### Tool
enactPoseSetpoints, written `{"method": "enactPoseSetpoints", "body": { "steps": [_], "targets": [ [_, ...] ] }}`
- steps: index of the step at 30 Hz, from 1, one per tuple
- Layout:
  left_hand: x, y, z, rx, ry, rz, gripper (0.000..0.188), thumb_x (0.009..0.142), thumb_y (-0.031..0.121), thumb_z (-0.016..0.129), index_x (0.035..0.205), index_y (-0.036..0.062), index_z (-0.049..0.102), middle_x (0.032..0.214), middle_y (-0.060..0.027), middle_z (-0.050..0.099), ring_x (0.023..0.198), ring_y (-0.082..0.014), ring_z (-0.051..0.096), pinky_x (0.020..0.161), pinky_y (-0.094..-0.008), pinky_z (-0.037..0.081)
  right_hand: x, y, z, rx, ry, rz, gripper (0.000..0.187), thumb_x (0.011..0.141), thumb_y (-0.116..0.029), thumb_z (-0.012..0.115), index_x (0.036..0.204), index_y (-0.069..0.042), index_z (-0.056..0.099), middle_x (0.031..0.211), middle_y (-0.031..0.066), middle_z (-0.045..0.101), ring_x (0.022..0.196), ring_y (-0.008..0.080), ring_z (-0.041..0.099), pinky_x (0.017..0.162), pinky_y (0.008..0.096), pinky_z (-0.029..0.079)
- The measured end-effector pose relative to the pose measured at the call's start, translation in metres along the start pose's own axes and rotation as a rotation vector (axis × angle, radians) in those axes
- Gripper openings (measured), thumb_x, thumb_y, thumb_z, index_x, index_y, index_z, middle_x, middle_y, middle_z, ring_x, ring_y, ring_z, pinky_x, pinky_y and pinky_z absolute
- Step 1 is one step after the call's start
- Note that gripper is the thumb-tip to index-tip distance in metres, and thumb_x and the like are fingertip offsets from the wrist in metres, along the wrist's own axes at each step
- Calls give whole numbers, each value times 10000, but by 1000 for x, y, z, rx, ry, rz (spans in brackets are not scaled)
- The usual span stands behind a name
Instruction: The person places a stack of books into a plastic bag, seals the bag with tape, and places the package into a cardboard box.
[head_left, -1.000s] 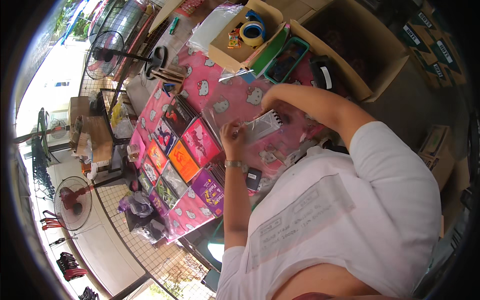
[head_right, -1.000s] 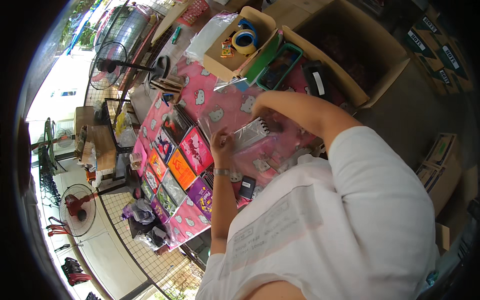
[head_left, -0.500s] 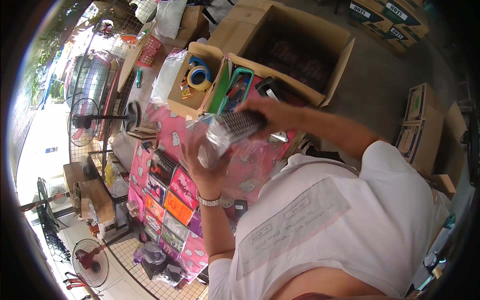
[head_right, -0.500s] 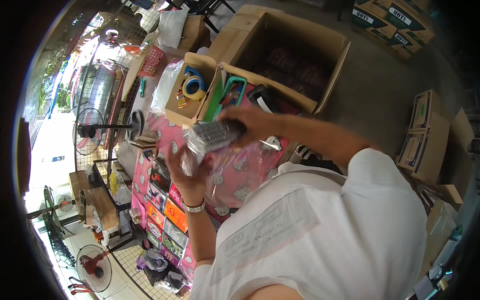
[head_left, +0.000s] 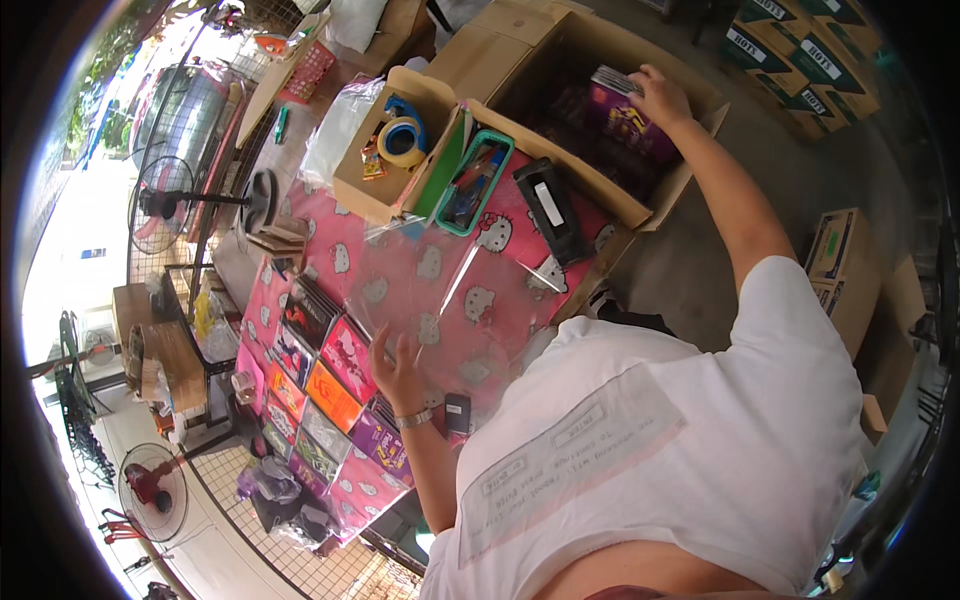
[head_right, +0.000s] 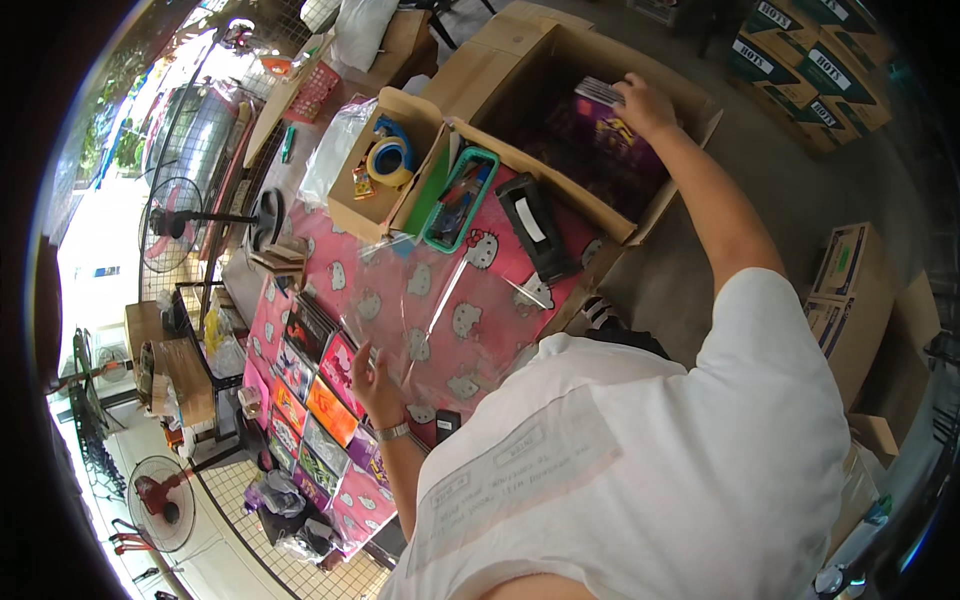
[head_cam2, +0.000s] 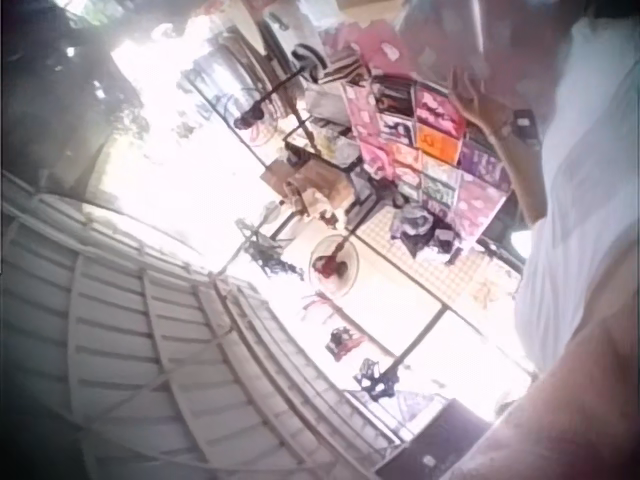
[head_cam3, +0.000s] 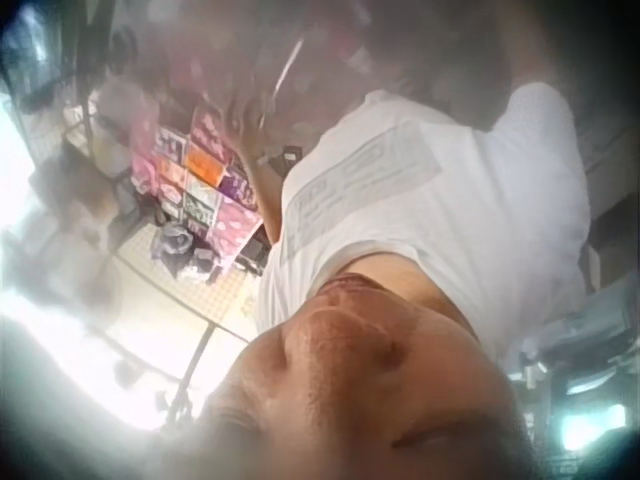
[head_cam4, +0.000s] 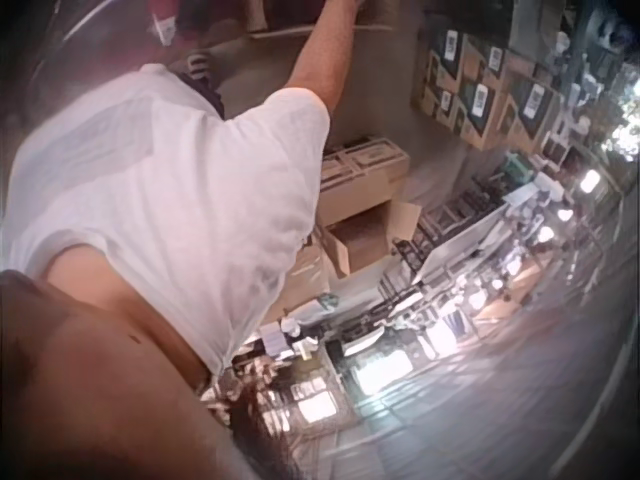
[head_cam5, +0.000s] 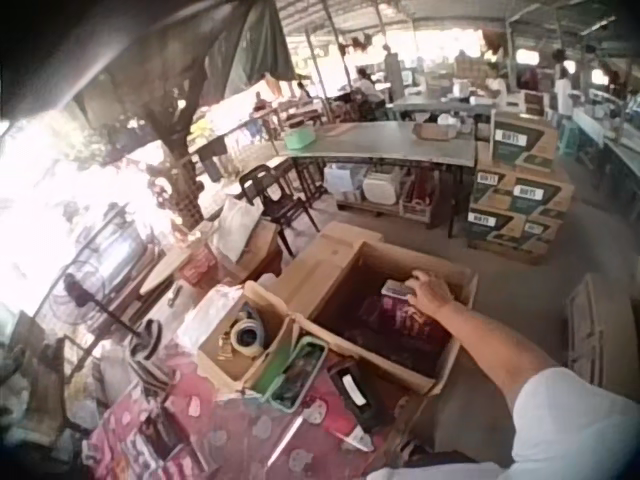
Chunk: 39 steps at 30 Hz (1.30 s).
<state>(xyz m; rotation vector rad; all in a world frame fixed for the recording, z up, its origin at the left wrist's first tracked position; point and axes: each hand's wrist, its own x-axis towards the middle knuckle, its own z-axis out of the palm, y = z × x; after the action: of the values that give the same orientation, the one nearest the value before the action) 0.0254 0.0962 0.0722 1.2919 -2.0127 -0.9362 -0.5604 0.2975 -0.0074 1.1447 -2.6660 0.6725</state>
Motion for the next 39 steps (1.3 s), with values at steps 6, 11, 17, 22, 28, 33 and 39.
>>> {"method": "enactPoseSetpoints", "body": {
  "steps": [6, 11, 17, 22, 28, 33, 39],
  "targets": [
    [-36, -107, -106, 106, 433, -194, 387, 868, 170, 671, 1193, -22, 586, 989, -86, 642, 824, -184, 612, 721, -301, 487, 30, -82, 1, 75, 428, -116, 251, 782, -123, 605, 1022, -132, 680, 1111, 60, 618, 936, 285, 621, 837, 418, 493],
    [-102, -250, -198, 605, 671, -757, 423, 862, 216, 646, 1224, 9, 575, 1083, -177, 644, 977, -285, 612, 856, -381, 465, -41, -267, 30, 715, 73, -503, 149, 771, 13, 608, 913, -25, 628, 944, 128, 621, 918, 313, 607, 808, 391, 491],
    [-145, -342, -223, 620, -95, -434, 428, 922, 193, 515, 1347, 209, 465, 872, -200, 643, 799, -332, 643, 656, -446, 487, -162, -435, 84, 937, -499, -818, 210, 783, -156, 664, 958, -42, 653, 904, 128, 635, 892, 330, 613, 816, 409, 487],
    [-178, -368, -273, -117, 179, -839, 573, 828, 540, 591, 1126, 55, 663, 912, -68, 661, 694, -190, 591, 590, -335, 465, -271, -560, 130, 863, -1319, -822, 553, 878, -450, 588, 1211, -10, 557, 1098, 174, 639, 938, 322, 650, 809, 417, 511],
    [-114, -260, -227, -170, 121, -1154, 394, 832, 382, 655, 1049, 53, 653, 778, -22, 624, 650, -138, 600, 523, -287, 440, -386, -598, 160, 827, -1889, 161, 833, 874, -428, 621, 1471, -74, 161, 1336, 184, 500, 1153, 307, 541, 919, 416, 462],
    [-154, -265, -241, -384, 149, -1087, 539, 815, 488, 642, 1150, 66, 616, 1069, -73, 650, 891, -216, 617, 764, -400, 504, -404, -619, 141, 697, -1694, 12, 949, 794, -416, 699, 1415, 57, 159, 1202, 258, 566, 1050, 323, 607, 829, 360, 517],
    [-204, -235, -205, -870, 289, -1011, 500, 831, 387, 638, 1197, 52, 577, 1092, -76, 653, 964, -219, 634, 862, -382, 519, -402, -598, 138, 647, -1689, -61, 910, 774, -354, 707, 1392, 83, 200, 1146, 260, 596, 1031, 334, 615, 840, 381, 504]
  ]
}}
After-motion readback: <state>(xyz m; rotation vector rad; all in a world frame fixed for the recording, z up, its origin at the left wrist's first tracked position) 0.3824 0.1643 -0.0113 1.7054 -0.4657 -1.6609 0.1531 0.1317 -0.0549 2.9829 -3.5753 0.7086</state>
